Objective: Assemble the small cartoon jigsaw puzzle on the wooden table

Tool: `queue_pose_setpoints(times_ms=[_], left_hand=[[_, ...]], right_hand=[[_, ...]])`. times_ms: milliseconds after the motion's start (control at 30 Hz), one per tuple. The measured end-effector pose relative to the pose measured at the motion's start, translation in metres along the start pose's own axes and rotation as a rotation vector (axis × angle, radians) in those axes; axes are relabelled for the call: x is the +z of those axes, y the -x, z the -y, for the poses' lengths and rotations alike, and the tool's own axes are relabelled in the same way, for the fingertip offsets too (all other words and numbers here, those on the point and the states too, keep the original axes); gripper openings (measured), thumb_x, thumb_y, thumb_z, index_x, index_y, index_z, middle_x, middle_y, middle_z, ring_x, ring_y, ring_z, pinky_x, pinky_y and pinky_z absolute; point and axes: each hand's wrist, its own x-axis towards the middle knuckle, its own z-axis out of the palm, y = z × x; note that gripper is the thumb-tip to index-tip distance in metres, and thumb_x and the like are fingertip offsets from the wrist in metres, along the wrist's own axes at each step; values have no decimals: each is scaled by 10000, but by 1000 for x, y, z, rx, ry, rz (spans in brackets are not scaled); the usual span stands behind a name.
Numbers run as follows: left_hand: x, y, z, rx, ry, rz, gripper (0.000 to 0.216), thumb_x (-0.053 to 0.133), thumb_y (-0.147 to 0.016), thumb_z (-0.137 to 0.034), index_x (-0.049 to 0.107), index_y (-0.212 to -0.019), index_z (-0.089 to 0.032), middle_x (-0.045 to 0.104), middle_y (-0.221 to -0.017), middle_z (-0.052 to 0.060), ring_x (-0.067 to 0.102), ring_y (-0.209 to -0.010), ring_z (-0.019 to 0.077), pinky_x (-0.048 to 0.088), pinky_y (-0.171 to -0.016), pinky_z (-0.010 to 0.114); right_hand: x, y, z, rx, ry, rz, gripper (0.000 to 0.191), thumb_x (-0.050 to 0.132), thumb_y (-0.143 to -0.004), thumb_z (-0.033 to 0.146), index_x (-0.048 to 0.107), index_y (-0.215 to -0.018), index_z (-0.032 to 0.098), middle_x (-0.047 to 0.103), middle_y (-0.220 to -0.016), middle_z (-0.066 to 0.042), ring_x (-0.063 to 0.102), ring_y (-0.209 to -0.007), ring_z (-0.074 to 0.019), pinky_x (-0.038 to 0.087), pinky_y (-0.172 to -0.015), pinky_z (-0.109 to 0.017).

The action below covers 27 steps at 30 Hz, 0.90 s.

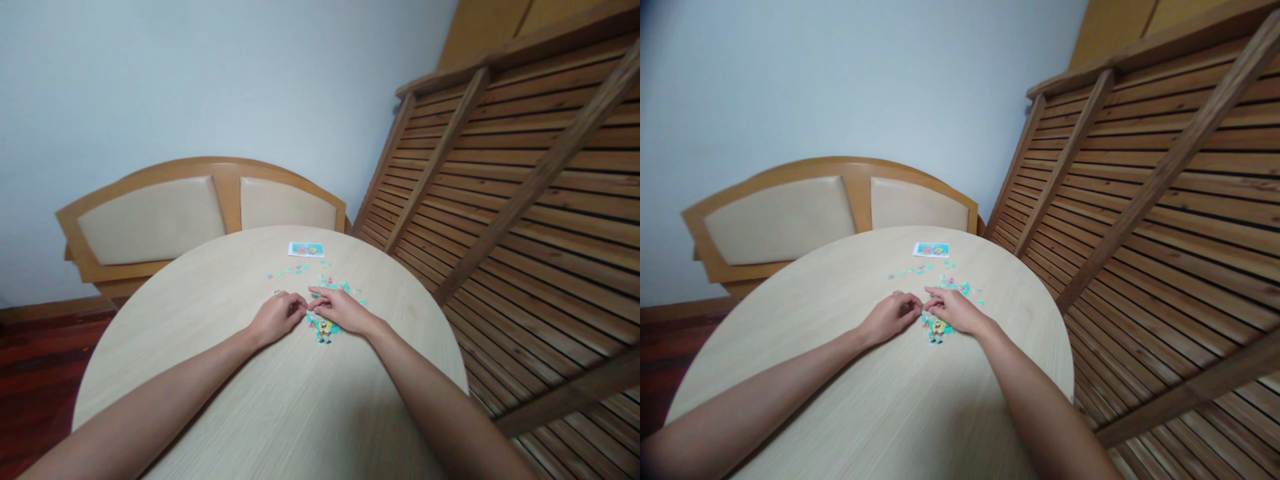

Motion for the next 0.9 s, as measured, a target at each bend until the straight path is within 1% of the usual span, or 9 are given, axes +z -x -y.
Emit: queue_pose_setpoints(times_ms=[67, 167, 233, 333, 467, 567, 667, 767, 900], left_hand=[[-3, 0, -1, 59, -11, 8, 154, 589, -913, -261, 687, -1022, -213, 716, -970, 52, 630, -952, 227, 483, -846, 337], [-10, 1, -2, 263, -13, 63, 201, 575, -935, -268, 679, -1101, -221, 705, -1093, 53, 610, -1051, 224, 458, -951, 360], [-14, 2, -4, 372, -31, 105, 232, 548, -961, -302, 677, -1139, -230, 691, -1144, 56, 602, -1081, 222, 449, -971, 363], [-18, 4, -5, 427, -63, 137, 263, 531, -974, -369, 692, -1140, -242, 682, -1161, 64, 608, -1073, 224, 456, -952, 367], [-20, 4, -7, 469, -78, 171, 300, 535, -968, -435, 705, -1151, -267, 679, -1164, 68, 614, -1071, 229, 459, -949, 369], [-21, 3, -6, 472, -86, 204, 314, 519, -977, -444, 705, -1169, -279, 684, -1170, 70, 617, -1083, 234, 458, -952, 365], [-20, 3, -5, 476, -80, 213, 300, 503, -991, -415, 711, -1162, -282, 691, -1173, 72, 621, -1088, 230, 455, -955, 358], [-19, 3, -3, 477, -70, 202, 279, 505, -998, -390, 720, -1139, -281, 698, -1166, 68, 629, -1079, 223, 450, -953, 354], [-18, 2, -3, 463, -75, 208, 277, 479, -1016, -357, 726, -1112, -277, 707, -1166, 55, 637, -1067, 214, 454, -936, 344]], right_hand=[[-8, 2, 2, 0, 47, -24, 526, 598, -882, 214, 532, -1401, 156, 757, -1054, -94, 713, -934, -193, 550, -871, -339], [-30, 8, 2, -16, 173, -99, 405, 592, -889, 224, 635, -1288, 166, 758, -1011, -82, 705, -897, -185, 531, -851, -310], [-48, 14, -1, 3, 293, -191, 313, 587, -890, 239, 701, -1174, 173, 759, -1007, -83, 695, -895, -191, 513, -833, -299], [-74, 25, -7, 96, 455, -281, 232, 592, -877, 280, 754, -1000, 169, 761, -964, -87, 676, -842, -198, 491, -767, -288], [-95, 37, -14, 257, 525, -268, 215, 629, -812, 307, 764, -869, 149, 743, -792, -70, 644, -714, -186, 456, -663, -275], [-102, 44, -18, 338, 480, -194, 225, 652, -778, 331, 765, -827, 143, 737, -768, -66, 639, -705, -188, 450, -647, -275], [-106, 48, -24, 379, 392, -120, 263, 701, -734, 368, 764, -850, 141, 738, -802, -66, 646, -735, -193, 460, -664, -277], [-107, 49, -31, 405, 339, -97, 310, 747, -674, 363, 760, -881, 132, 729, -818, -64, 639, -739, -188, 460, -669, -275], [-106, 49, -34, 435, 313, -83, 278, 741, -655, 344, 748, -834, 131, 704, -749, -42, 609, -685, -169, 435, -627, -265]])
